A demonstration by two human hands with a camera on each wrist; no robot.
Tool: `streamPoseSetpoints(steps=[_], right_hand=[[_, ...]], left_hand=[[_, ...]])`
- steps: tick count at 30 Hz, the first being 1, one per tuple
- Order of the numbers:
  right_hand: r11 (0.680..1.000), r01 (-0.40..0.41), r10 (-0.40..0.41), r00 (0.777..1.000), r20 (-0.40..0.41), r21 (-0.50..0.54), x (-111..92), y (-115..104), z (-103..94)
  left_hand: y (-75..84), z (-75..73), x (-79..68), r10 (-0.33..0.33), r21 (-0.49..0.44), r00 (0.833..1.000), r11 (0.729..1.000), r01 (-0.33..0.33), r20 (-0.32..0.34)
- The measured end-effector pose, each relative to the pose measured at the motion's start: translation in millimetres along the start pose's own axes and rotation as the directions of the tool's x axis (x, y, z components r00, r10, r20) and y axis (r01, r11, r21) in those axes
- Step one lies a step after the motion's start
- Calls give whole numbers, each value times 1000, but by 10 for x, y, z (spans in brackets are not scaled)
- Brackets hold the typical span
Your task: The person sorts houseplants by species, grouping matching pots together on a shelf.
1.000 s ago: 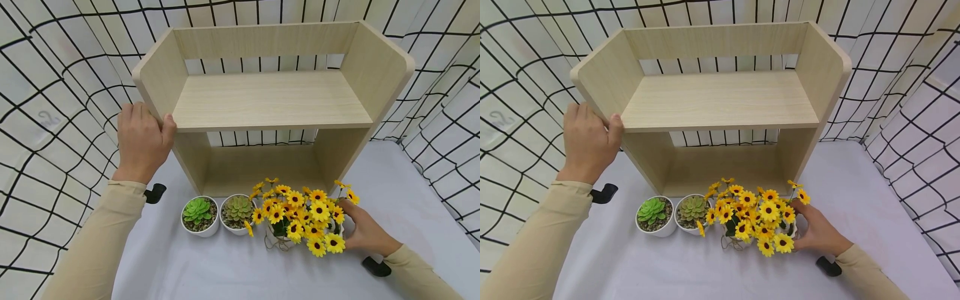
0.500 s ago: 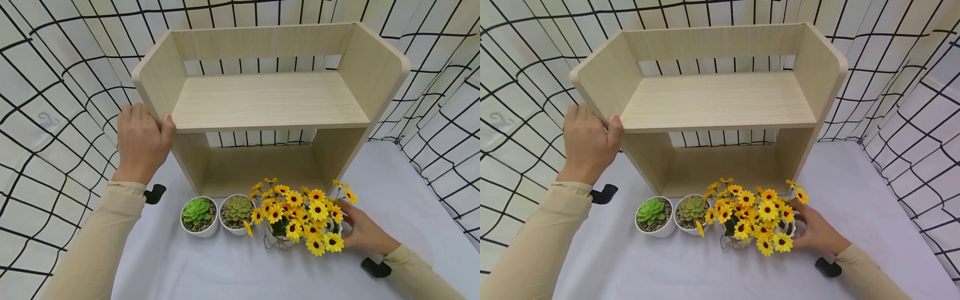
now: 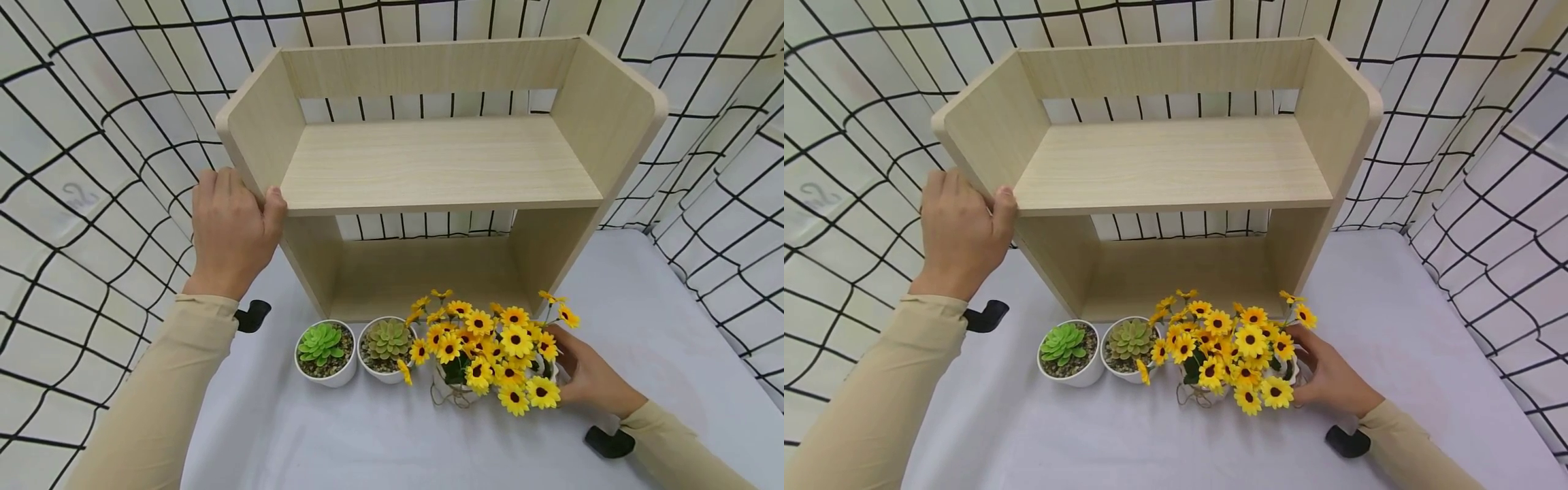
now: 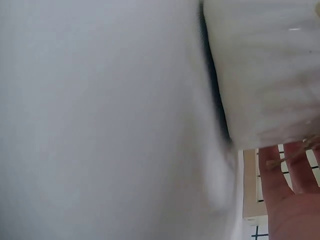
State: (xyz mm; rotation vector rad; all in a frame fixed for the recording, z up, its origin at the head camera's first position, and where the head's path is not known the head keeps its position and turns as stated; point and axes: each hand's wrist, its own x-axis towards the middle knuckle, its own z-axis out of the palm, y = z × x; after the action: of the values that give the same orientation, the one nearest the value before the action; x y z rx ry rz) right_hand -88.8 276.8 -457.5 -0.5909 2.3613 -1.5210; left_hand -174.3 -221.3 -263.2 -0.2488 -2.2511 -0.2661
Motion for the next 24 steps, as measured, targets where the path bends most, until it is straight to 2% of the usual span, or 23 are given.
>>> streamPoseSetpoints(steps=[13, 24], right_hand=[[995, 74, -78, 994, -73, -59, 14, -83, -23], [996, 53, -63, 989, -134, -77, -43, -315, -148]], left_hand=[[4, 7, 2, -4, 3, 1000, 1000, 4, 2], [2, 14, 6, -2, -1, 1000, 1000, 2, -2]])
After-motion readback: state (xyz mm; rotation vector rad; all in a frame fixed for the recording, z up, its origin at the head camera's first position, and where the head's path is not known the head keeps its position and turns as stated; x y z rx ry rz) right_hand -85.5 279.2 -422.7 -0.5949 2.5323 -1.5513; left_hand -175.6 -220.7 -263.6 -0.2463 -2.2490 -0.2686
